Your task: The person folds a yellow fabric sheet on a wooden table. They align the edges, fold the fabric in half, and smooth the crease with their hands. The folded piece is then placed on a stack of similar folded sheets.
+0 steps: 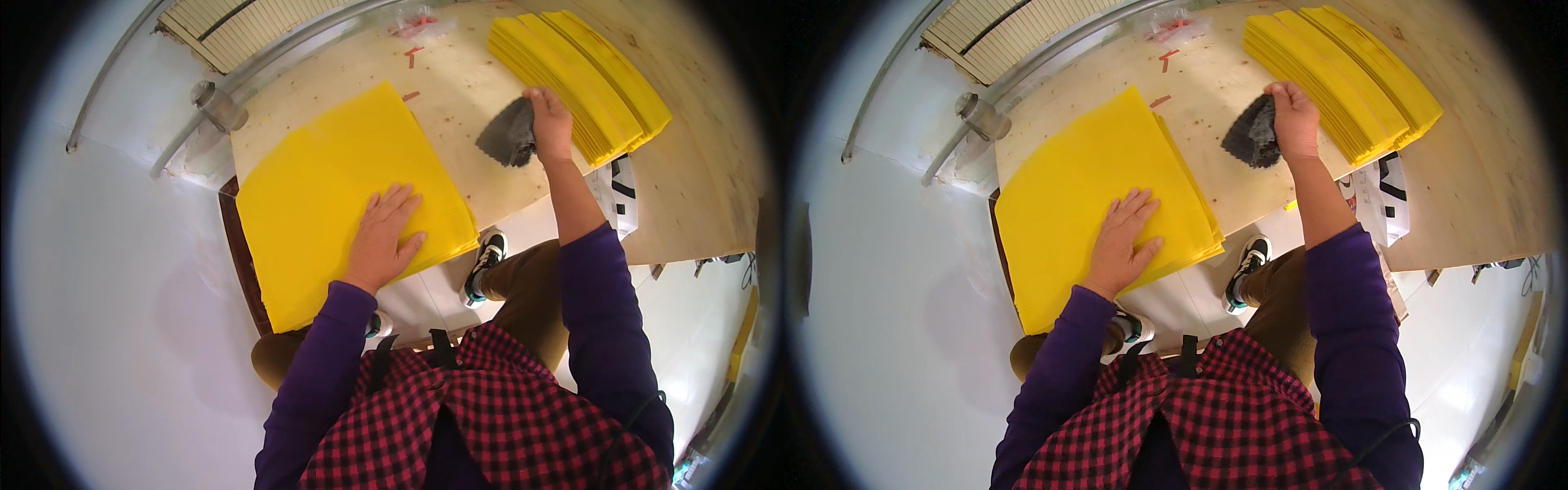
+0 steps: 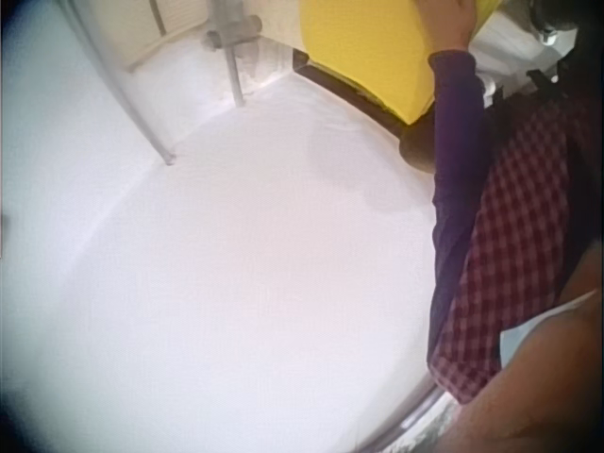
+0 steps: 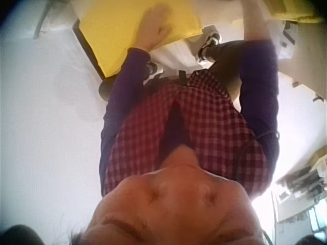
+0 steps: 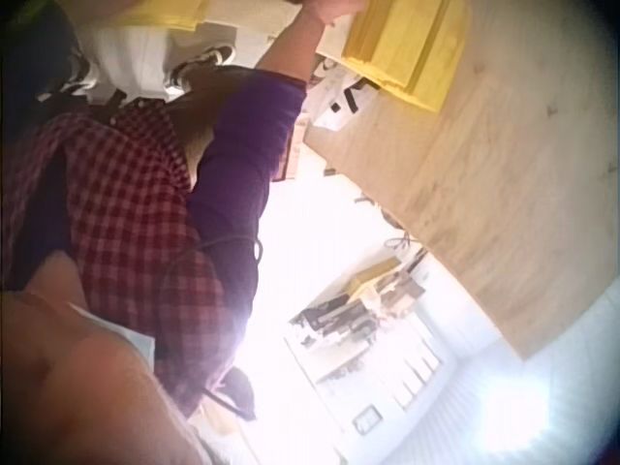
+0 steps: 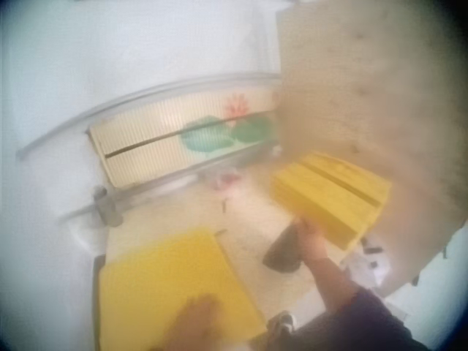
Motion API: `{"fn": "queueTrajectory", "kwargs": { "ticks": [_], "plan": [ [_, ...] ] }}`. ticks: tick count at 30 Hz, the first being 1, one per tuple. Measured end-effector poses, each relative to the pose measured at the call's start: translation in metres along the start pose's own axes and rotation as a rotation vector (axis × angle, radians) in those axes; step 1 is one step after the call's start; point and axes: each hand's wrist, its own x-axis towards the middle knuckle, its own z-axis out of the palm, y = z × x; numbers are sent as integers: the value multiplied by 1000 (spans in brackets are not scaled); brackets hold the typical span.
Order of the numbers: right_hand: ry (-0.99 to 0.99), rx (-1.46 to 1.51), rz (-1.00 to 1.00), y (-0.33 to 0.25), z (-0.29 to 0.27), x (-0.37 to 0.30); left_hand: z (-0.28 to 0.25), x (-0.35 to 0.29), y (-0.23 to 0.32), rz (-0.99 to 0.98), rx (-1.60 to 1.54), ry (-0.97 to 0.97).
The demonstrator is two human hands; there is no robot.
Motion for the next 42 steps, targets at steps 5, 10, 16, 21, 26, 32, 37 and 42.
{"fn": "queueTrajectory", "kwargs": {
  "ticks": [5,10,16,21,26,32,37,42],
  "plan": [
    [-49,-105,52,2,-11,-20,0,-3,-6,17,-5,27],
    [-239,-364,-245,-1,0,-52,3,-2,-4,24,20,42],
    [-824,244,290,-19,-2,-94,4,-1,-2,7,24,30],
    [-1048,218,333,-14,3,-113,3,0,-3,-15,38,7],
    [-1081,227,417,-6,5,-119,1,2,-3,-14,45,-4],
    [-1085,279,467,-11,3,-117,0,1,-3,-25,43,-12],
    [-1053,347,547,-13,6,-118,-1,1,-3,-32,34,-19],
    [-1037,318,560,-13,8,-119,-2,2,-2,-38,29,-28]
  ]
}}
